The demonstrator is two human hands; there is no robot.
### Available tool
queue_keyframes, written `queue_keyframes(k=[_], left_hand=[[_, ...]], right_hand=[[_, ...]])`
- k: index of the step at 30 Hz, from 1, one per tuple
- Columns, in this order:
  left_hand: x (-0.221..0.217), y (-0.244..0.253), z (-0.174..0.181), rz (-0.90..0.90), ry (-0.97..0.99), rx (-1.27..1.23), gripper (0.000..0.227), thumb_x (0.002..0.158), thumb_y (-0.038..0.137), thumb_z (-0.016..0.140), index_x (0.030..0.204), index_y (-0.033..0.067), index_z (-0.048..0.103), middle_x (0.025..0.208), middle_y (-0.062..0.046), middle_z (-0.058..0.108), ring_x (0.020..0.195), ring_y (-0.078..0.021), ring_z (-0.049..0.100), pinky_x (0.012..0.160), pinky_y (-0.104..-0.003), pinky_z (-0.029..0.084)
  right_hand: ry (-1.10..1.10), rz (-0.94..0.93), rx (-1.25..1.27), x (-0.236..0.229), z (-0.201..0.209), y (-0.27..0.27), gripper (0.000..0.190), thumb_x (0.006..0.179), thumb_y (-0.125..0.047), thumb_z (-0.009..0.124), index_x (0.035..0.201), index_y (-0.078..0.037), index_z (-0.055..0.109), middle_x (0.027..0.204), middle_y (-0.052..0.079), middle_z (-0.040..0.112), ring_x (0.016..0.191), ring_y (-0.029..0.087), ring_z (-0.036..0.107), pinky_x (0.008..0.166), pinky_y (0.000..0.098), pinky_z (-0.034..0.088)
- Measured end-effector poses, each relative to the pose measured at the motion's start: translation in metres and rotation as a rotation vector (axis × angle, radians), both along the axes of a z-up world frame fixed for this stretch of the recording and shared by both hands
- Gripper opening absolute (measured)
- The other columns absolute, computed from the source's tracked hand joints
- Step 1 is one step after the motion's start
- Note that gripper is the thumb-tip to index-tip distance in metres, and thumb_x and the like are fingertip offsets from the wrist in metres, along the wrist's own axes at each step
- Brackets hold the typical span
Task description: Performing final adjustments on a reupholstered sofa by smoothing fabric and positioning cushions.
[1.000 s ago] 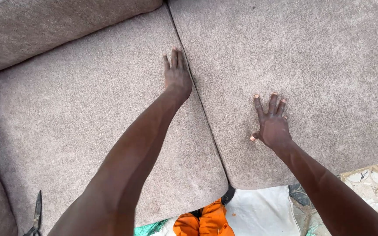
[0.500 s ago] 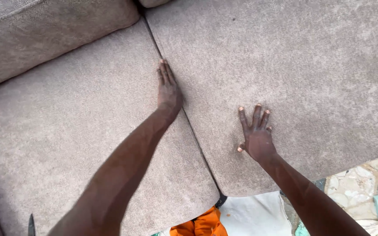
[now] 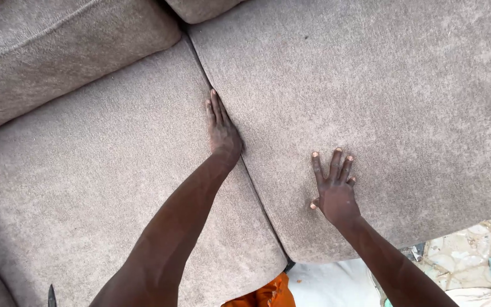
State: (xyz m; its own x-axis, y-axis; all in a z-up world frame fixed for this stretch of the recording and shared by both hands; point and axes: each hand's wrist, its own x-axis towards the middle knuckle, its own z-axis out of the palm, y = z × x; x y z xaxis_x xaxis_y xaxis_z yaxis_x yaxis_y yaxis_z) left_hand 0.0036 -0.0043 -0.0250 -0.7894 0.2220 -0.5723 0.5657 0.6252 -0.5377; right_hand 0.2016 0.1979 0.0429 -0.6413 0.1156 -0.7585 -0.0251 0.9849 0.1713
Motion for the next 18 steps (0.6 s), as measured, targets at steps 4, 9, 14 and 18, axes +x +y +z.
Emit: queue_keyframes(k=[4, 9, 14, 18], left_hand=[[0.001, 0.005, -0.008, -0.003, 0.074, -0.075, 0.072, 0.107, 0.037, 0.040, 0.162, -0.0063, 0.023, 0.171, -0.030, 0.004, 0.159, -0.0428, -0.007, 0.128, -0.053, -0.003], [0.020, 0.000, 0.035, -0.007, 0.118, 0.073, 0.071, 0.107, 0.030, 0.039, 0.162, -0.0096, 0.016, 0.171, -0.030, 0.002, 0.159, -0.0413, -0.008, 0.130, -0.050, 0.000], [0.082, -0.009, 0.048, -0.032, -0.060, 0.133, 0.070, 0.104, 0.027, 0.039, 0.161, -0.0100, 0.020, 0.171, -0.030, 0.004, 0.160, -0.0396, -0.006, 0.129, -0.049, -0.002], [0.091, 0.006, 0.045, 0.032, -0.104, 0.135, 0.067, 0.103, 0.018, 0.036, 0.160, -0.0114, 0.019, 0.171, -0.030, 0.006, 0.160, -0.0402, -0.002, 0.129, -0.048, 0.005]], right_hand=[[0.020, -0.023, -0.006, -0.006, 0.016, -0.005, 0.125, 0.084, -0.054, 0.076, 0.168, -0.014, -0.007, 0.164, 0.039, 0.011, 0.148, 0.054, 0.026, 0.107, 0.0491, 0.054], [0.110, -0.015, -0.002, -0.001, 0.017, -0.007, 0.128, 0.082, -0.052, 0.079, 0.168, -0.013, -0.007, 0.163, 0.040, 0.012, 0.147, 0.055, 0.029, 0.104, 0.0502, 0.056], [0.179, -0.034, -0.030, 0.007, 0.005, -0.006, 0.130, 0.077, -0.048, 0.085, 0.168, -0.012, -0.001, 0.161, 0.042, 0.014, 0.145, 0.059, 0.030, 0.101, 0.0553, 0.056], [0.189, -0.042, -0.037, 0.011, -0.005, -0.001, 0.128, 0.076, -0.045, 0.087, 0.168, -0.013, 0.004, 0.161, 0.041, 0.017, 0.145, 0.058, 0.031, 0.101, 0.0541, 0.057]])
